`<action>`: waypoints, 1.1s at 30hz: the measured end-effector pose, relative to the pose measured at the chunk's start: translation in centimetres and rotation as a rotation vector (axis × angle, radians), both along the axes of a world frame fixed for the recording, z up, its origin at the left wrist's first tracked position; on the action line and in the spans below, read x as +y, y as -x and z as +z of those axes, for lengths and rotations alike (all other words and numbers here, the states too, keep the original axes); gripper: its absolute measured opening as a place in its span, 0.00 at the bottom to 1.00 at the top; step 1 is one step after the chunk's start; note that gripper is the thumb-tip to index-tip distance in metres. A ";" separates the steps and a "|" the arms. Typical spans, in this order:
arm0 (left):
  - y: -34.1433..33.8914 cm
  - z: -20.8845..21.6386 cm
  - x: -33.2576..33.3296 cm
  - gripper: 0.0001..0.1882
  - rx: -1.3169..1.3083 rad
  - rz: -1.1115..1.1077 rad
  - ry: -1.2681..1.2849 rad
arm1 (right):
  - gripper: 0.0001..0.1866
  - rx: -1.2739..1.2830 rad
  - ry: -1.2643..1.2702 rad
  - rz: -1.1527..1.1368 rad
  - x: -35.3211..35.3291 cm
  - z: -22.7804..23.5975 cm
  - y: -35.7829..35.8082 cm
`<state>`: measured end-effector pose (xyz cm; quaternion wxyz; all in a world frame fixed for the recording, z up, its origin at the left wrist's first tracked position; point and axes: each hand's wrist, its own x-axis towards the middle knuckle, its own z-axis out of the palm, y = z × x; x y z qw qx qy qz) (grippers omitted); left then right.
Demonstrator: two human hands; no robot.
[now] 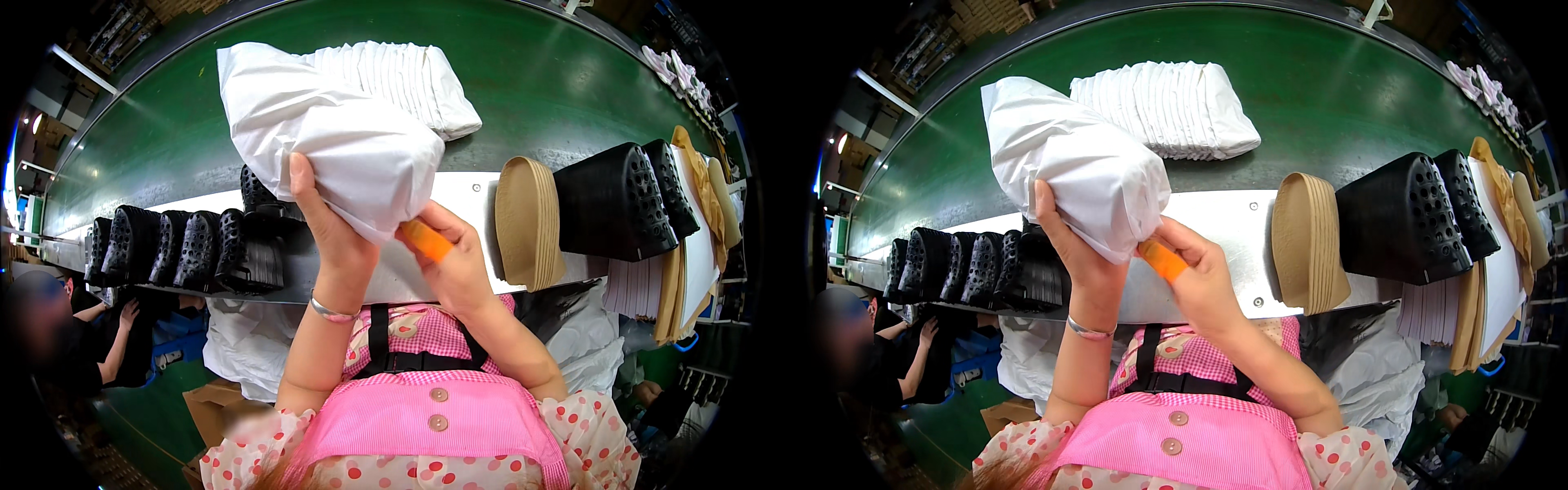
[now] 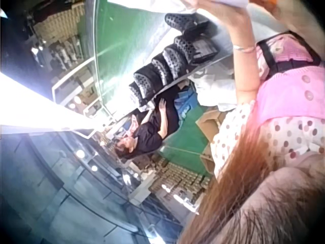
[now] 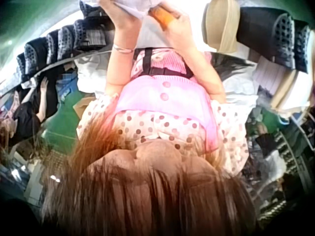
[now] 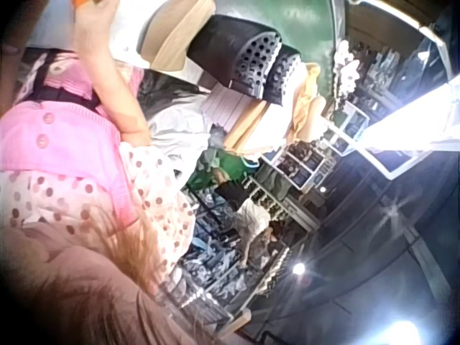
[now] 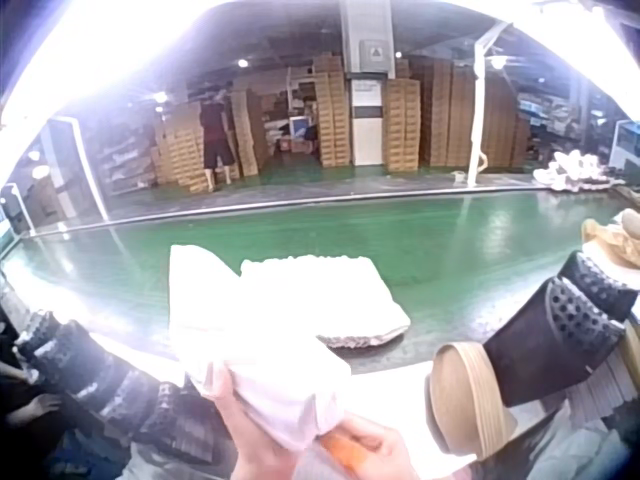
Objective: The person repeatedly wraps individual beige shoe insoles in white tissue paper at a workstation. They fold the paper around each insole and place the wrapped units into a growing stack on the table.
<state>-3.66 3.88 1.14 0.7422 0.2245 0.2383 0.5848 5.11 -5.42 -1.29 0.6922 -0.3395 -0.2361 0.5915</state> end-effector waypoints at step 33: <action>7.3 -11.2 -6.3 0.51 -0.040 -0.855 0.188 | 0.16 -1.170 -0.483 0.026 -4.9 6.9 -7.1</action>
